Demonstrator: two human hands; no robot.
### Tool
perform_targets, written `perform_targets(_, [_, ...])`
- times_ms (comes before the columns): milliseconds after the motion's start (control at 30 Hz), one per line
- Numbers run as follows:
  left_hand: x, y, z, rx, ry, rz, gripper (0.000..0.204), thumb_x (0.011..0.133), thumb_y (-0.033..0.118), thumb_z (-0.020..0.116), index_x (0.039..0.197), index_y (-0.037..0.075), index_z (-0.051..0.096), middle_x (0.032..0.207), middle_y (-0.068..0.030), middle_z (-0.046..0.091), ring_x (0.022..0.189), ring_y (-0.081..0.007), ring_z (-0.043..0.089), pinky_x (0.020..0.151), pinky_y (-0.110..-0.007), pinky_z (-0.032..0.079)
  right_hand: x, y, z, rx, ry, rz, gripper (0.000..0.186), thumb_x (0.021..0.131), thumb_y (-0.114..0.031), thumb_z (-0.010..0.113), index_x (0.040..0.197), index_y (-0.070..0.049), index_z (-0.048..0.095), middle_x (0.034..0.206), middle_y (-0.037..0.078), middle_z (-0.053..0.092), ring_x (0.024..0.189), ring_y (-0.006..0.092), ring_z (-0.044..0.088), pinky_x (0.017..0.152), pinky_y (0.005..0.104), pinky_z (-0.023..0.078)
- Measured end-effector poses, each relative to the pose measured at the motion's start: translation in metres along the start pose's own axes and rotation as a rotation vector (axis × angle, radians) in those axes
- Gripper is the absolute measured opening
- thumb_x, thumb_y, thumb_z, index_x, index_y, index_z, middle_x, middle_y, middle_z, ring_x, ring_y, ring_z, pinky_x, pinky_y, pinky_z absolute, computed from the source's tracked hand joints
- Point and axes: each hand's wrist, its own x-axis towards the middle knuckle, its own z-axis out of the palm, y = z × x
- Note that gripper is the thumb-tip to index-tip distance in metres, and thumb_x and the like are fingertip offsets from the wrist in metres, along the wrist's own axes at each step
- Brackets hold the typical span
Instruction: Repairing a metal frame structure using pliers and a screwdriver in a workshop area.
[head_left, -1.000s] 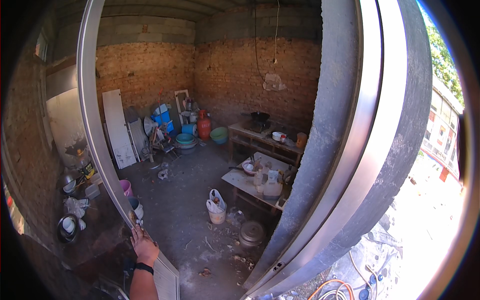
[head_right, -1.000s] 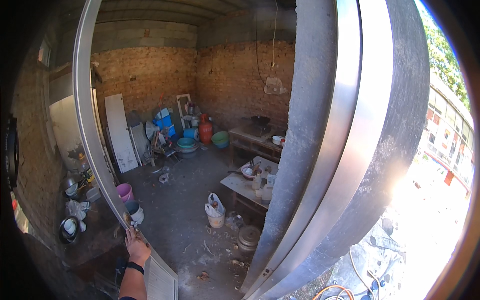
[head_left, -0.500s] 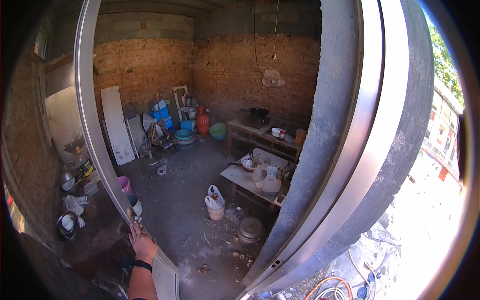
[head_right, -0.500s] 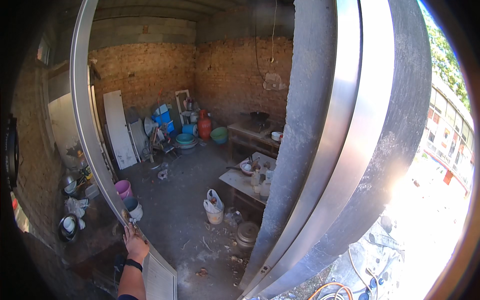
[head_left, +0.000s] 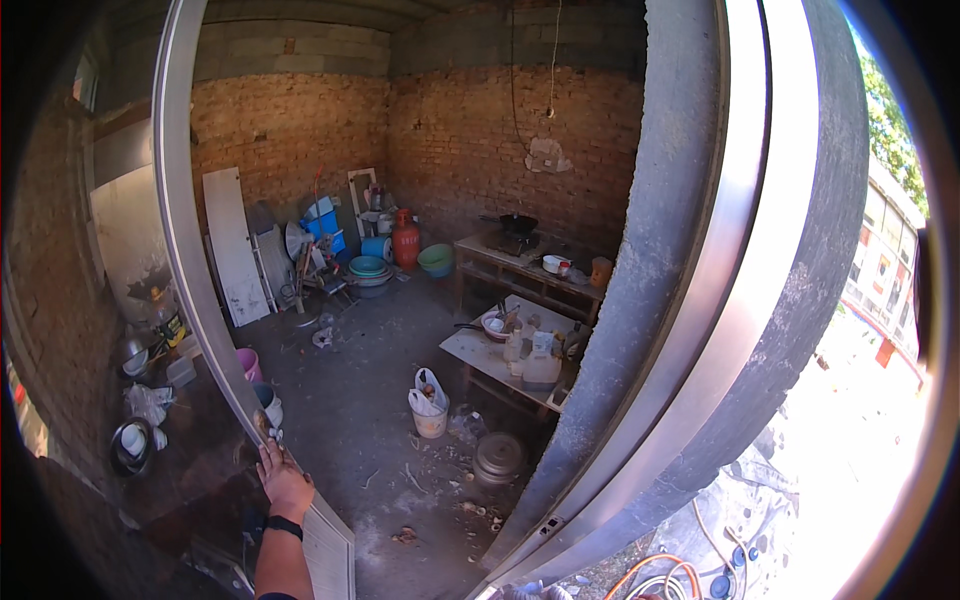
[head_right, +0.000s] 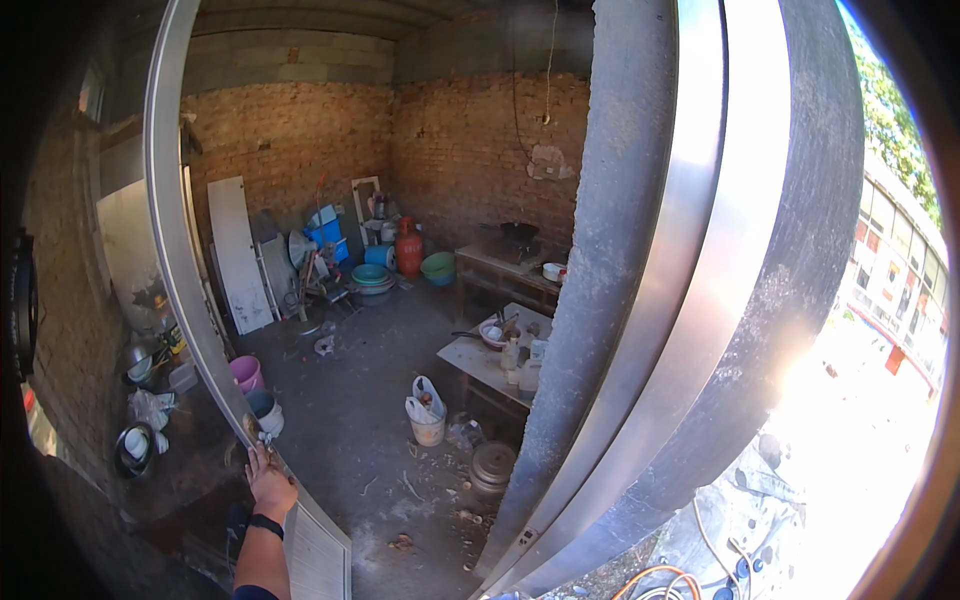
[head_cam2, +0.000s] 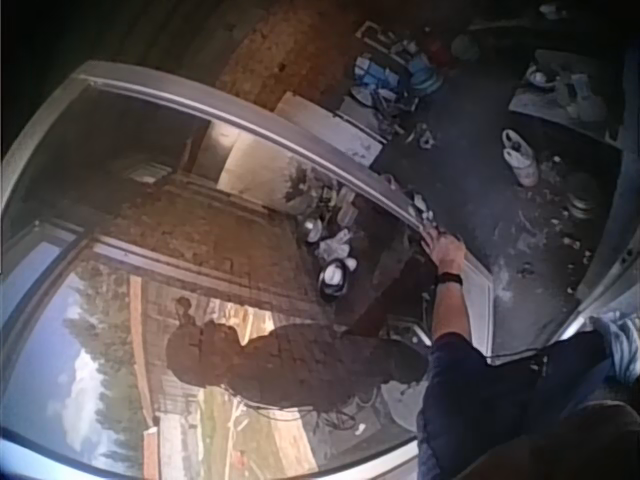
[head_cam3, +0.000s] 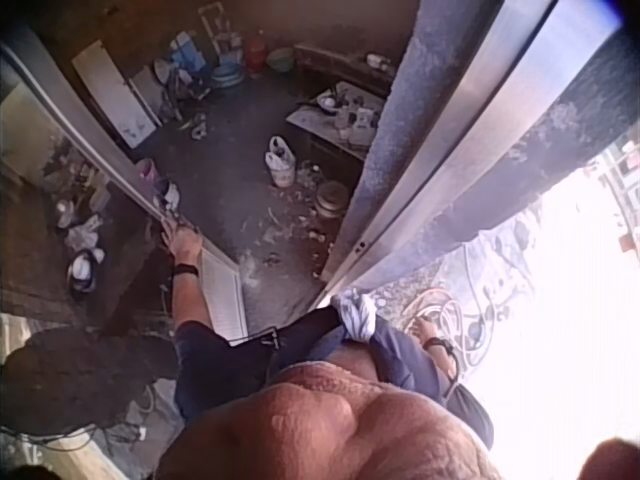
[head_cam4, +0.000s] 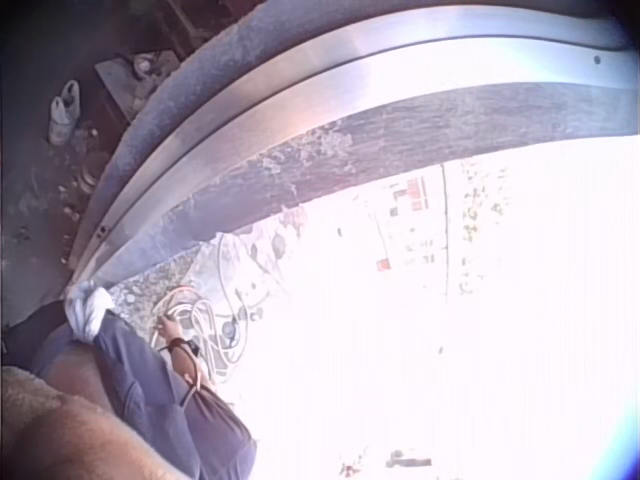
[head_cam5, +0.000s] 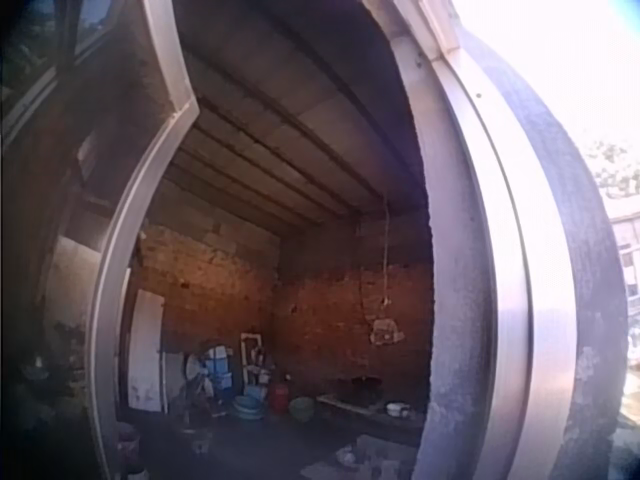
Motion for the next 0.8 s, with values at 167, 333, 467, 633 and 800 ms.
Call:
perform_targets(167, [0.000,-0.003,0.002,-0.003,0.004,-0.003,0.074,0.080,0.030,0.063,0.141,-0.002,0.036,0.156,-0.0153,0.014,0.144,-0.0327,0.011,0.115,-0.045,0.017,-0.014,-0.012,0.009,0.035,0.002,0.028,0.031,0.090,-0.024,0.061,0.116,-0.008,0.054,0.098,0.010,0.060,0.080,0.0247,0.060,0.066,0.0377,0.050])
perform_targets(333, [-0.001,-0.002,0.001,-0.012,0.007,0.002,0.074,0.080,0.031,0.063,0.141,-0.002,0.037,0.156,-0.0157,0.014,0.144,-0.0327,0.011,0.115,-0.046,0.017,-0.018,-0.014,0.009,0.042,-0.012,0.018,0.030,0.090,-0.022,0.061,0.115,-0.008,0.054,0.093,0.009,0.060,0.076,0.0239,0.060,0.063,0.0363,0.049])
perform_targets(467, [0.000,-0.003,0.002,0.004,0.009,0.014,0.078,0.078,0.030,0.064,0.142,-0.003,0.034,0.156,-0.0150,0.011,0.144,-0.0328,0.010,0.115,-0.044,0.019,-0.011,-0.005,0.005,0.025,0.006,0.006,0.030,0.091,-0.023,0.060,0.117,-0.008,0.054,0.092,0.008,0.060,0.075,0.0231,0.060,0.062,0.0355,0.049])
perform_targets(633, [-0.001,-0.003,0.001,-0.003,-0.010,0.004,0.078,0.079,0.031,0.063,0.141,-0.004,0.034,0.156,-0.0144,0.010,0.144,-0.0323,0.009,0.115,-0.044,0.018,-0.005,0.000,0.004,-0.003,0.009,-0.013,0.031,0.091,-0.022,0.059,0.118,-0.007,0.053,0.094,0.008,0.060,0.077,0.0226,0.061,0.062,0.0357,0.049])
perform_targets(800, [-0.001,-0.005,0.005,0.002,0.000,0.012,0.077,0.079,0.032,0.063,0.141,-0.004,0.036,0.156,-0.0145,0.010,0.144,-0.0322,0.008,0.115,-0.044,0.019,-0.007,0.004,0.004,0.013,-0.022,-0.034,0.034,0.091,-0.024,0.059,0.119,-0.007,0.052,0.098,0.009,0.060,0.077,0.0233,0.061,0.063,0.0354,0.049])
